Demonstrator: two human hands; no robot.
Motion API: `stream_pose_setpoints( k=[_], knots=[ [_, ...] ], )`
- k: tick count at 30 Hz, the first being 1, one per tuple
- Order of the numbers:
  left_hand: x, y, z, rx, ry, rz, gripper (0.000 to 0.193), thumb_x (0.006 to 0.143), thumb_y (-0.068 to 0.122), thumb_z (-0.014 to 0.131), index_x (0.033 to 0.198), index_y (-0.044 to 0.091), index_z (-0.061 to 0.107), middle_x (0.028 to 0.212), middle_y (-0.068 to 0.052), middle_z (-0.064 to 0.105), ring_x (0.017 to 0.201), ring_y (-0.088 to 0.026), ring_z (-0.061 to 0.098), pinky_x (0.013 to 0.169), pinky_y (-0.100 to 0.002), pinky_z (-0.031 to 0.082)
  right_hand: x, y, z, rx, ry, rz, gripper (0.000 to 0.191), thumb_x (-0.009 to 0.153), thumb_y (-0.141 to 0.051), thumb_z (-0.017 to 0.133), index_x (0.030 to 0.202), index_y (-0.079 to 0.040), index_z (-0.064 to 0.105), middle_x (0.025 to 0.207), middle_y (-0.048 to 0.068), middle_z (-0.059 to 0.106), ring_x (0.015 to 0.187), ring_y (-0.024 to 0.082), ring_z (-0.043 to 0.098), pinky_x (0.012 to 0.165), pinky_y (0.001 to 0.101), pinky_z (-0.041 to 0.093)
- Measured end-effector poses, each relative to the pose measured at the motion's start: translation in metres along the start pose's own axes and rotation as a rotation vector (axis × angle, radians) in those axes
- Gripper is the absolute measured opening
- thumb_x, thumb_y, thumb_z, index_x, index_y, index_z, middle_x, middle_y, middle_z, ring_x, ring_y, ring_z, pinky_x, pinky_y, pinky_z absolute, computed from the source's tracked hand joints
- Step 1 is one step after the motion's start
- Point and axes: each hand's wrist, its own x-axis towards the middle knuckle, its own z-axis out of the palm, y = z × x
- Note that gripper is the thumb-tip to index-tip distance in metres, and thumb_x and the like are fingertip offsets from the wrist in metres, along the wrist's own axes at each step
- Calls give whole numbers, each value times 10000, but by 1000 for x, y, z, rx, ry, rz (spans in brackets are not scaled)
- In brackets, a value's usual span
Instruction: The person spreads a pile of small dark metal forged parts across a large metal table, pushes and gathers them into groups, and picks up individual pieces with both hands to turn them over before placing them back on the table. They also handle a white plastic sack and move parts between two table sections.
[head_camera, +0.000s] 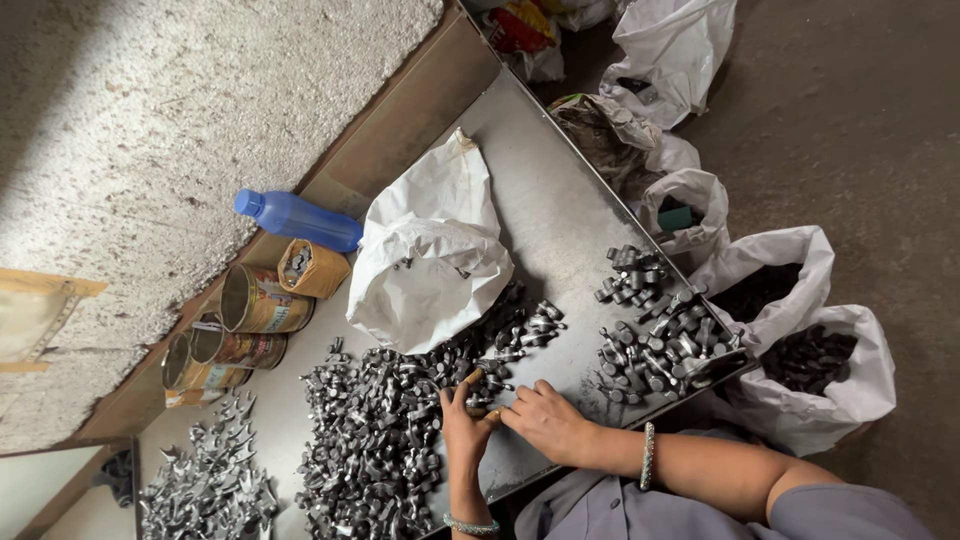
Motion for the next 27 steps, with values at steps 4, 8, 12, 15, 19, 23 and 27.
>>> stream_pose_setpoints(
  k=[4,8,12,15,19,23,27],
  knots=[
    [1,-3,4,28,8,-4,738,622,82,925,1297,221,662,1201,-54,560,796,-212,765,710,-360,598,-3,5,1,-13,-17,-41,157,799,-80,643,955,-87,626,916,74,657,987,256,596,858,382,439],
    [1,-9,9,110,101,163,777,576,51,946,1290,185,671,1202,-94,567,859,-278,706,718,-397,576,-4,19,1,152,101,29,206,764,-30,641,945,-127,658,912,72,664,947,285,600,817,406,449],
    [-3,-6,14,-32,-22,6,744,609,136,950,1290,223,663,1276,-92,543,802,-263,758,732,-390,590,-9,44,0,508,152,185,228,753,-2,711,946,-122,693,959,76,692,969,302,645,846,417,508],
    [-8,3,17,-101,-20,106,746,600,103,943,1284,194,660,1341,-118,519,804,-278,741,729,-392,595,-14,65,-2,975,151,350,196,818,31,704,985,-71,693,973,75,697,944,249,670,842,384,556],
    [-23,20,22,-194,-36,266,737,625,88,946,1307,160,672,1154,-131,621,901,-275,710,754,-383,595,-29,82,-18,1519,207,516,211,873,64,695,1062,-25,668,1060,86,726,975,164,687,885,325,573],
    [-36,36,27,-291,-131,165,785,610,99,937,1333,142,636,1101,-110,555,756,-248,678,720,-360,576,-35,93,-50,1715,236,646,263,898,74,692,1143,-14,655,1176,137,718,1075,219,701,969,375,582],
    [-50,43,28,-494,-128,172,802,631,161,950,1362,135,620,1113,-62,584,753,-162,643,681,-304,577,-38,92,-74,1821,197,648,273,931,62,689,1186,-18,637,1239,145,703,1171,249,693,1039,399,575]
  ],
)
